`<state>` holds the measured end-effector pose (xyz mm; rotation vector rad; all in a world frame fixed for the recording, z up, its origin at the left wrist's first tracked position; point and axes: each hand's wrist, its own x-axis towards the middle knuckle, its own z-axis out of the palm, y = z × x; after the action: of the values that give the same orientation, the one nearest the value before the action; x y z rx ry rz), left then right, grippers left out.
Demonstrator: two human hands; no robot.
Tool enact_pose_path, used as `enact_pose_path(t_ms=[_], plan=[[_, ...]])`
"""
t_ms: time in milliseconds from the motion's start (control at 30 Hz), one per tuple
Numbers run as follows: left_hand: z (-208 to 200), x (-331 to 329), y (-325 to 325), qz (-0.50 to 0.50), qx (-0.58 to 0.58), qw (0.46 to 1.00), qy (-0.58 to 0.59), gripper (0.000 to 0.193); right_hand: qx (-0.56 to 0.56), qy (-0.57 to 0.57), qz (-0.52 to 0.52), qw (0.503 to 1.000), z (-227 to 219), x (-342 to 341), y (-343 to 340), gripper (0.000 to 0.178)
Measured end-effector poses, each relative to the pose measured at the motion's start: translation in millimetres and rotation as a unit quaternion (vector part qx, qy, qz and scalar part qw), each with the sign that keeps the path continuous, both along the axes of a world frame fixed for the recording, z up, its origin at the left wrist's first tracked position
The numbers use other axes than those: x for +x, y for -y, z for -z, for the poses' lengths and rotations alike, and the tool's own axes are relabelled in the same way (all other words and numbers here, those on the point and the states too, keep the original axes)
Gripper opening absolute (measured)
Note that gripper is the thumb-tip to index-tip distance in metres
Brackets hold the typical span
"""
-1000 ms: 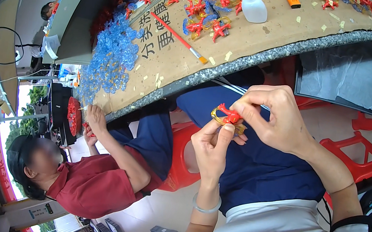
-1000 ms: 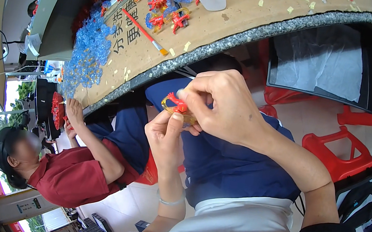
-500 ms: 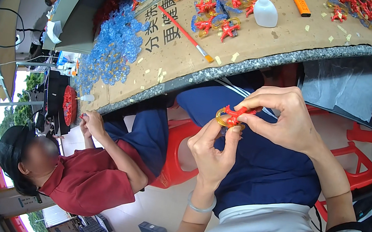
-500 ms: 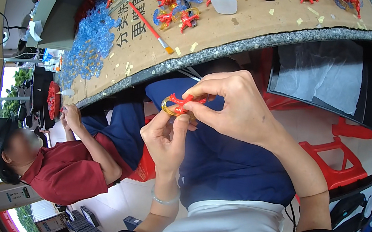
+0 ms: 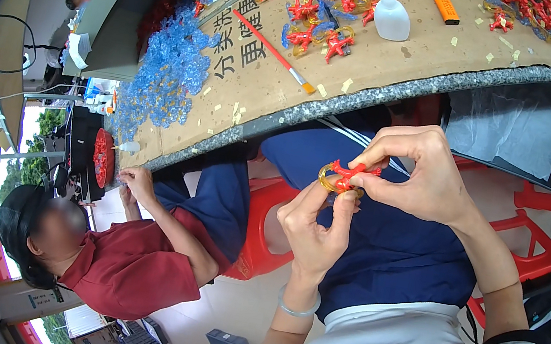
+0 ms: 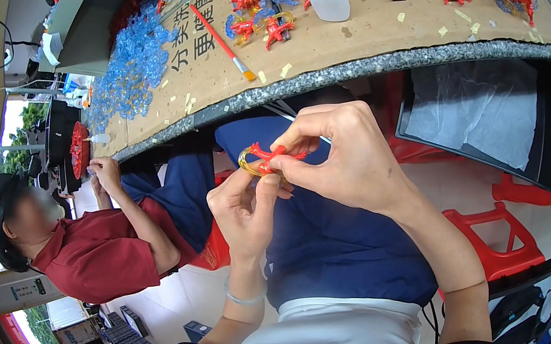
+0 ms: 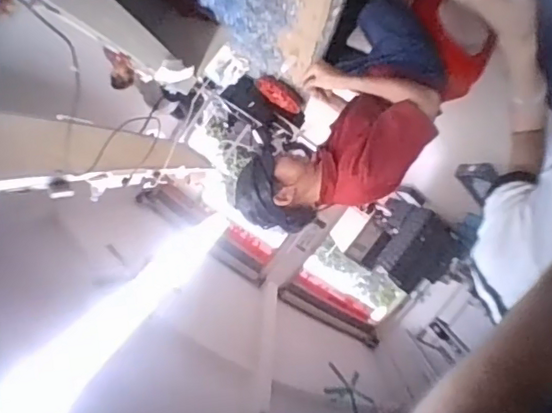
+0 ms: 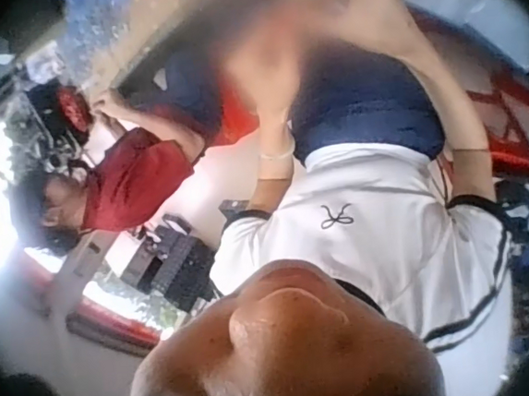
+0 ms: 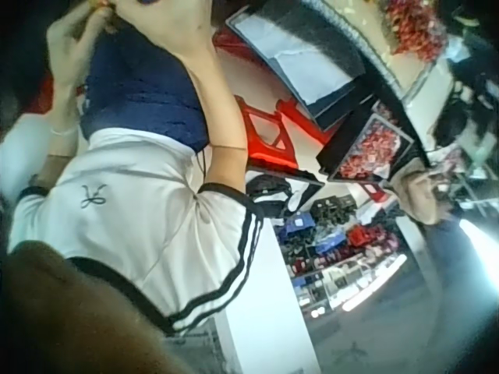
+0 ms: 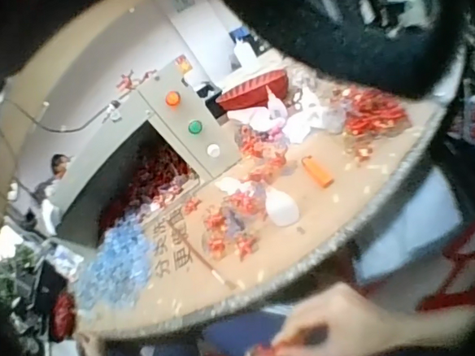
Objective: Assembling and detailing small plastic toy figures at a workstation.
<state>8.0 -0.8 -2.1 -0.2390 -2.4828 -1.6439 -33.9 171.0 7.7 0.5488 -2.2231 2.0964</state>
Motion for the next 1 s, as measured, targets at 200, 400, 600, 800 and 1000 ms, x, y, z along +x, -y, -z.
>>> enact_pose_path(t_ms=[200, 400, 600, 800, 1000], plan=[[-5.0, -2.3, -1.2, 0.002, -0.017, 1.0, -0.016, 0.011, 0.018, -0.031, 0.024, 0.999, -3.3, 1.3, 0.9, 0.014], [-4.5, -2.2, -1.9, 0.003, -0.013, 1.0, -0.017, 0.011, 0.022, -0.038, 0.036, 0.998, -5.8, 3.0, 1.5, 0.013], [-2.6, -2.2, -1.7, 0.008, 0.01, 1.0, -0.004, 0.012, 0.027, -0.037, 0.036, 0.998, -5.4, 3.9, 2.3, 0.014], [-2.2, -1.7, -1.7, 0.008, 0.023, 1.0, 0.017, 0.012, 0.023, -0.015, 0.036, 0.999, -3.4, 5.1, 1.7, 0.013], [-0.9, -0.9, -2.1, 0.006, 0.005, 1.0, 0.018, 0.013, 0.004, -0.012, 0.037, 0.999, 1.1, 6.0, 2.0, 0.013]])
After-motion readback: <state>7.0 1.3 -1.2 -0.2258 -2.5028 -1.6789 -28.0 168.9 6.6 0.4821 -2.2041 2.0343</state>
